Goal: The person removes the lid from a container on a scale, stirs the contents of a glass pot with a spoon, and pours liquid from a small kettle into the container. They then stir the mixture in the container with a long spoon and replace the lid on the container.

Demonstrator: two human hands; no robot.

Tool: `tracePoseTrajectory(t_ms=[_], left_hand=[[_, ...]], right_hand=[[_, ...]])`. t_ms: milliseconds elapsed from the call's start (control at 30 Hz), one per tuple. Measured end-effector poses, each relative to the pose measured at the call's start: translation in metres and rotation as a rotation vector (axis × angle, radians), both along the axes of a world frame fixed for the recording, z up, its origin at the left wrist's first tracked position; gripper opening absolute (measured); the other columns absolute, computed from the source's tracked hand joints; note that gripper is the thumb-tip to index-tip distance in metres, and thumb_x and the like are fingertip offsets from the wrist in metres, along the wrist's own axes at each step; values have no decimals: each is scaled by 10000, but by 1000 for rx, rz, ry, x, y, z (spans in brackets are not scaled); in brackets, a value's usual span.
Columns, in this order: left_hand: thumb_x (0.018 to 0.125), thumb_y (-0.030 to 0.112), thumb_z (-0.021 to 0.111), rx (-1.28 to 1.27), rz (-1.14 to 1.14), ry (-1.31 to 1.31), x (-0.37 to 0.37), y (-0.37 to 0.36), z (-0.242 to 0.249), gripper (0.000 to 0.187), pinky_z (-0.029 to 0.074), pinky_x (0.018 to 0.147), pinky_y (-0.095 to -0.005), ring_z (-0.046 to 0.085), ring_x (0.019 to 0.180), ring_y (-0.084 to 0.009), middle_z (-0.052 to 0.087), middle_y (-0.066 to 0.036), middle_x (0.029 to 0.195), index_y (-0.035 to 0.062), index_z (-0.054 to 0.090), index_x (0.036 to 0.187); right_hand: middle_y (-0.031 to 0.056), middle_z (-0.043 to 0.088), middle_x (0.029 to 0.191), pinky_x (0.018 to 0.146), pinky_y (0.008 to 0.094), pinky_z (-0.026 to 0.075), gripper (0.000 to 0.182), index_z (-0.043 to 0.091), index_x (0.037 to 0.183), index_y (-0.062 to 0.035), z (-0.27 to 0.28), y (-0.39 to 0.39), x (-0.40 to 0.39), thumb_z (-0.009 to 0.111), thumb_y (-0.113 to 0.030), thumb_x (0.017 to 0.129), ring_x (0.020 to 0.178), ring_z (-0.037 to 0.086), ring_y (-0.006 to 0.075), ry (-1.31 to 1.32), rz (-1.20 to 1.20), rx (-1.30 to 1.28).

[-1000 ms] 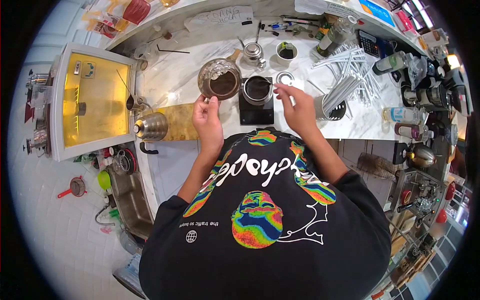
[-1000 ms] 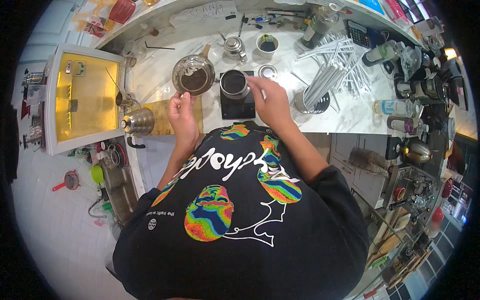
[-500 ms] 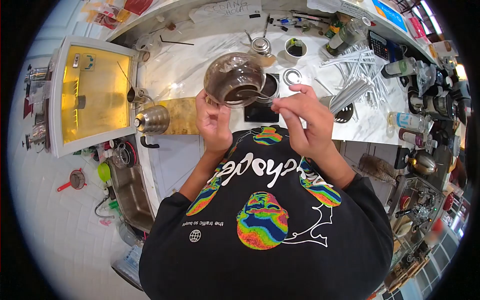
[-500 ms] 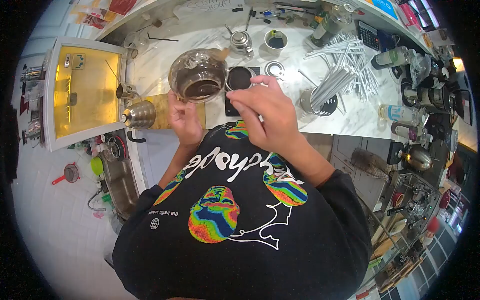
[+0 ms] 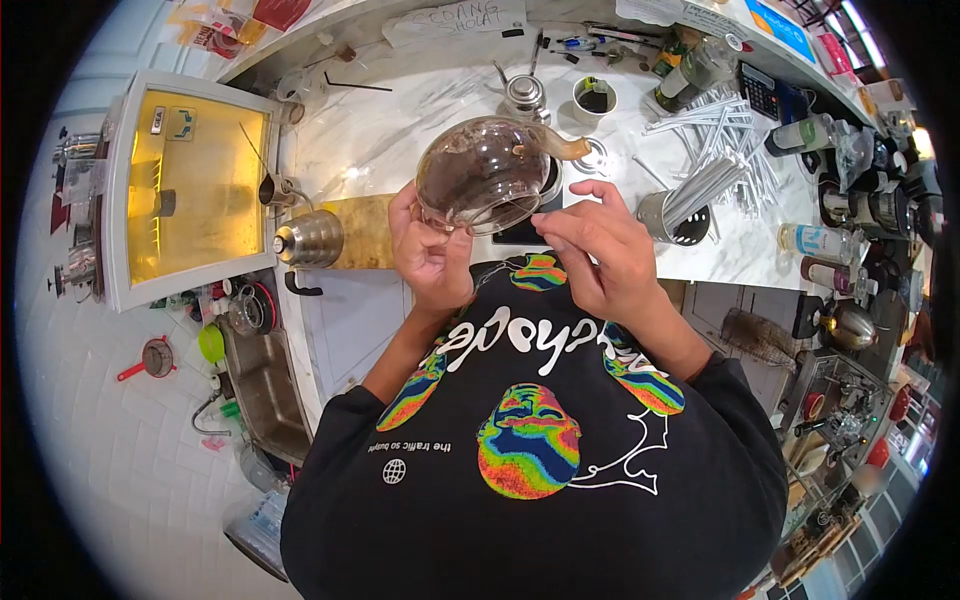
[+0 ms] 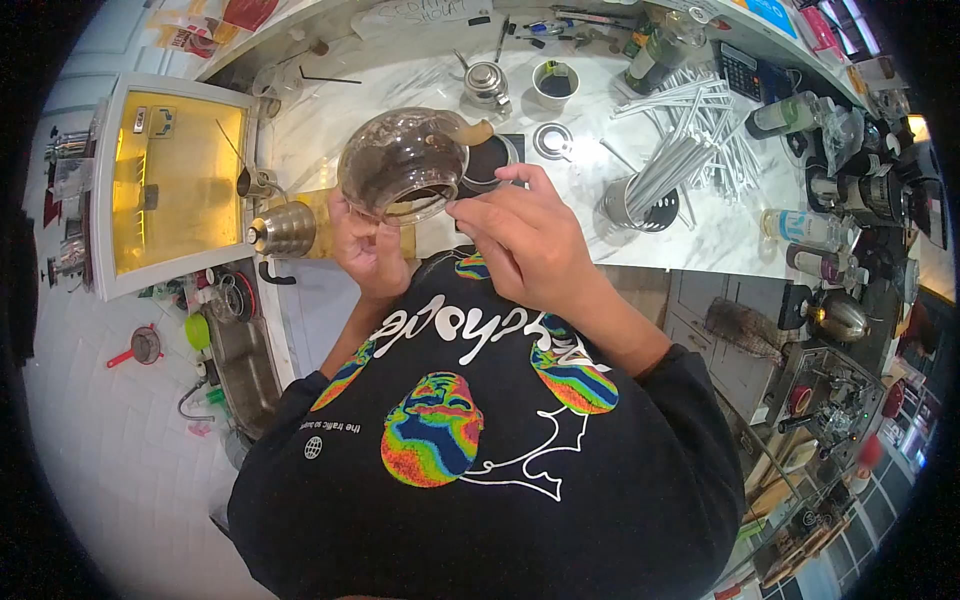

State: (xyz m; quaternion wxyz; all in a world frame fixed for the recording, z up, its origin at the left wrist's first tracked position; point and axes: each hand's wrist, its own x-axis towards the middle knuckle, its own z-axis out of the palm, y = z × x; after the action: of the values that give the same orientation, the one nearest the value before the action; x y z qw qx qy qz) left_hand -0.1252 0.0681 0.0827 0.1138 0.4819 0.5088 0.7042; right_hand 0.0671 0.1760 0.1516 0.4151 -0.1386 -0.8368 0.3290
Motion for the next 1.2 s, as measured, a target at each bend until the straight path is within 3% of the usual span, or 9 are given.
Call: tracePoseTrajectory(t_ms=[267,333,367,433,533,767,867,933,1200], left_hand=[[913,50,694,-26,4,-26,0,-7,-2,235,449,1004,-410,549,1241,-346,409,-283,1415,44,491,796],[902,7,688,-41,-15,6,1,-7,-1,238,467,1008,-429,539,1267,-357,413,-274,1409,34,482,785],[902,7,688,-41,-13,8,2,-7,1,238,467,1008,-429,539,1267,-357,413,-274,1409,34,482,785],[891,-36,683,-61,-79,-4,6,-5,5,244,488,1020,-458,528,1290,-366,421,-263,1391,21,471,784],[890,-60,674,-62,-43,3,6,-2,0,246,511,1022,-483,542,1280,-369,428,-255,1371,16,462,792],[905,-22,684,-181,26,-148,10,1,1,238,528,1035,-463,570,1261,-349,428,-244,1371,13,471,804],[919,5,689,-228,45,-154,5,1,-7,248,522,1004,-414,579,1231,-303,435,-239,1376,17,474,795],[936,15,671,-246,87,-76,1,3,-12,205,495,884,-296,583,1122,-184,462,-209,1409,33,509,811],[984,65,643,-268,133,-239,-15,16,-36,264,489,982,-363,566,1176,-219,489,-231,1369,23,468,791]], right_hand=[[59,711,815,925,445,496,230,702,1064,-24,-2,-1,1,670,56,851,716,674,228,21,16,-88],[97,734,850,905,408,512,166,693,1085,28,-5,-3,0,577,-1,970,742,698,187,79,76,-262],[97,734,850,905,408,512,166,693,1085,28,-3,-6,0,577,-1,970,742,698,187,80,78,-262],[144,732,877,820,346,541,196,664,1119,55,1,-16,-3,539,-57,1018,752,697,197,151,53,-869],[145,728,863,749,275,547,219,654,1123,58,-6,-10,-9,555,-116,1035,759,695,172,313,32,-1119],[170,722,876,736,298,555,230,642,1146,59,-22,2,-9,557,-122,1032,742,705,206,338,-57,-1184],[176,722,871,729,308,562,235,640,1147,63,-22,4,-8,556,-125,1033,741,704,211,343,-83,-1161],[178,721,871,728,312,564,235,640,1147,63,-23,5,-6,557,-125,1034,741,703,213,347,-91,-1139],[180,720,869,731,315,561,219,641,1147,62,-35,17,6,570,-109,1031,738,697,210,404,-230,-966]])
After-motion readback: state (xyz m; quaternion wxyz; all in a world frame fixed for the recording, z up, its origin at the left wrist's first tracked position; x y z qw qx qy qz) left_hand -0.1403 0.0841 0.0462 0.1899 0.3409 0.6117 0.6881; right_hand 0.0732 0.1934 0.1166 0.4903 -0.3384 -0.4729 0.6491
